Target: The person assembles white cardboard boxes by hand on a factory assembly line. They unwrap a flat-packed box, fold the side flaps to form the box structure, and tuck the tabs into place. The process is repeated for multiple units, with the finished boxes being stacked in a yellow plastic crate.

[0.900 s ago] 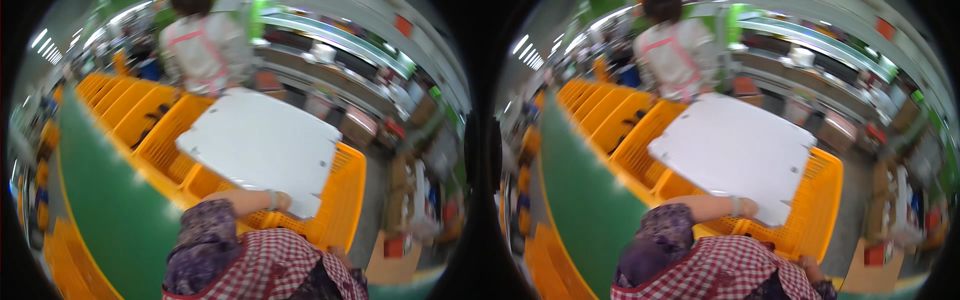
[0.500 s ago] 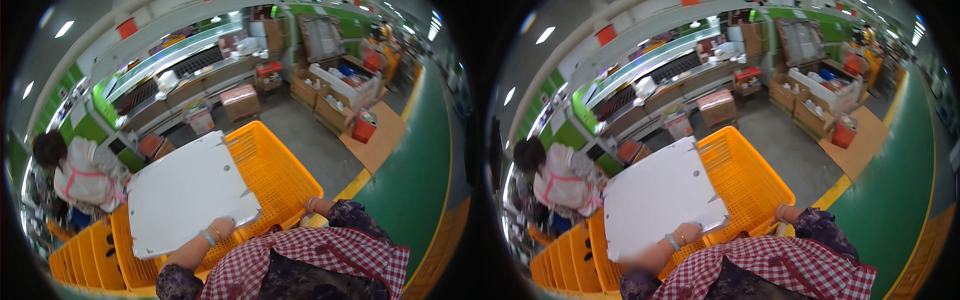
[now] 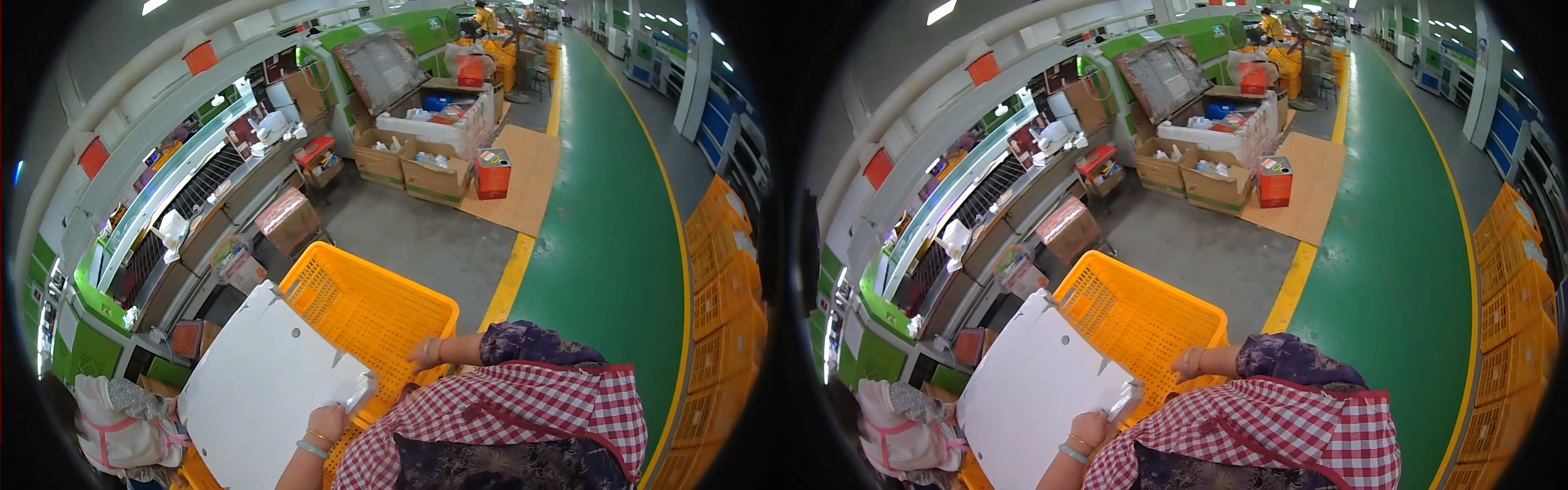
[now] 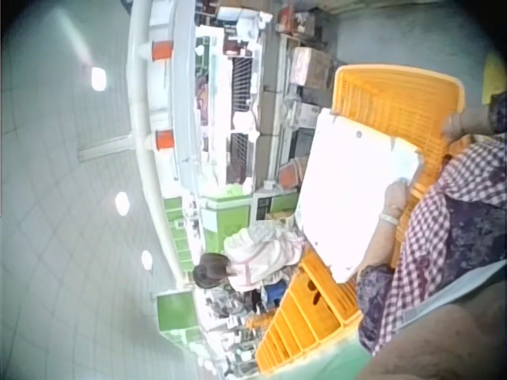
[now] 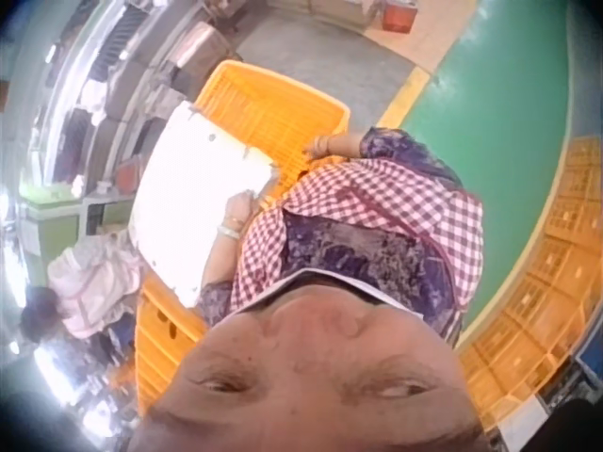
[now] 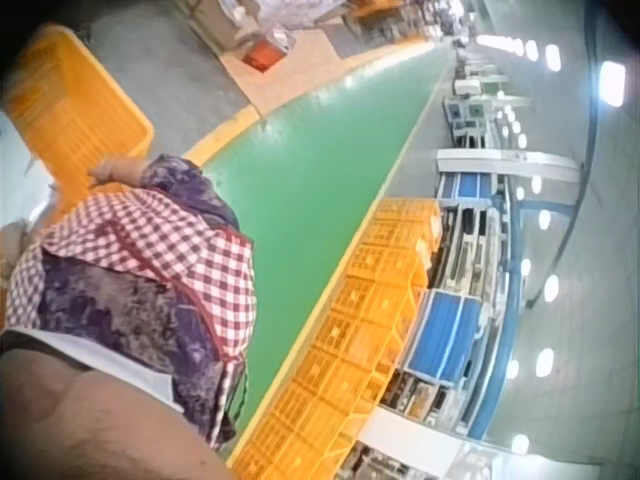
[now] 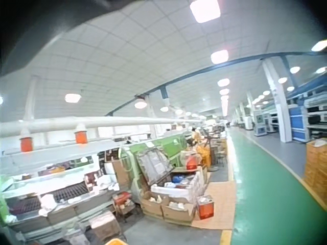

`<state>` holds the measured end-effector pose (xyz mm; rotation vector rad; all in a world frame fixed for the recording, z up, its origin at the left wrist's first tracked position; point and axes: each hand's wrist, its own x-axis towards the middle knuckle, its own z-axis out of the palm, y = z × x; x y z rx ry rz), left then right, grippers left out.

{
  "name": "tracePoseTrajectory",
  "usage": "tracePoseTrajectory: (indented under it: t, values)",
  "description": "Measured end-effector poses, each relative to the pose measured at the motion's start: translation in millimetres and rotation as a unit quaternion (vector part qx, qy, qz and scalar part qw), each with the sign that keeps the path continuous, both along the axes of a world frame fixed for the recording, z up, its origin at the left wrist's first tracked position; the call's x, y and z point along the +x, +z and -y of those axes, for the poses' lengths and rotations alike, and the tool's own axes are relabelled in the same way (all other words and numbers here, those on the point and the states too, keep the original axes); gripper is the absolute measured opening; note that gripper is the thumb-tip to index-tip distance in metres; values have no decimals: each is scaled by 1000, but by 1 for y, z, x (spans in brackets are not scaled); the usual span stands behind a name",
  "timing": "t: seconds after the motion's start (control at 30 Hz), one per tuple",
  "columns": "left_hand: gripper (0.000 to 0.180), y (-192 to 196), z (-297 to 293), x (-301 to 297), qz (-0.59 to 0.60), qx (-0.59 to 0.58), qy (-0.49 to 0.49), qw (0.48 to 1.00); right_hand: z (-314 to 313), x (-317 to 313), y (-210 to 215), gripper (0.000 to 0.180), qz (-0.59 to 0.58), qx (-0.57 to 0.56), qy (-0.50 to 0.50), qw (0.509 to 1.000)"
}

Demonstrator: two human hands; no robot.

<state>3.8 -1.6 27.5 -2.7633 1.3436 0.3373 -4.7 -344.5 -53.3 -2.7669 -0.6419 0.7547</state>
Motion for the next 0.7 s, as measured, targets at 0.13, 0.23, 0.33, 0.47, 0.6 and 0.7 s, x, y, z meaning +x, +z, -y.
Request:
tracePoseTrajectory:
  t: [0.13,0.23,0.33,0.47,0.6,0.7]
  values:
    - [15,1,-3,-7,15,-11,27,999,-64,-2,51,37,62,247,8,967]
    - [13,3,-1,-8,60,-21,16,998,-102,3,59,33,94,327,31,940]
    - [13,6,1,-13,69,-48,1,996,-125,-1,63,31,106,361,49,925]
    - [14,-3,9,-16,22,-94,45,994,-139,3,45,28,120,422,65,897]
    - [20,0,16,-28,-42,-66,129,989,-148,1,45,25,39,420,-1,907]
    - [23,-4,28,-28,-26,17,147,989,-148,0,46,25,-3,410,-17,912]
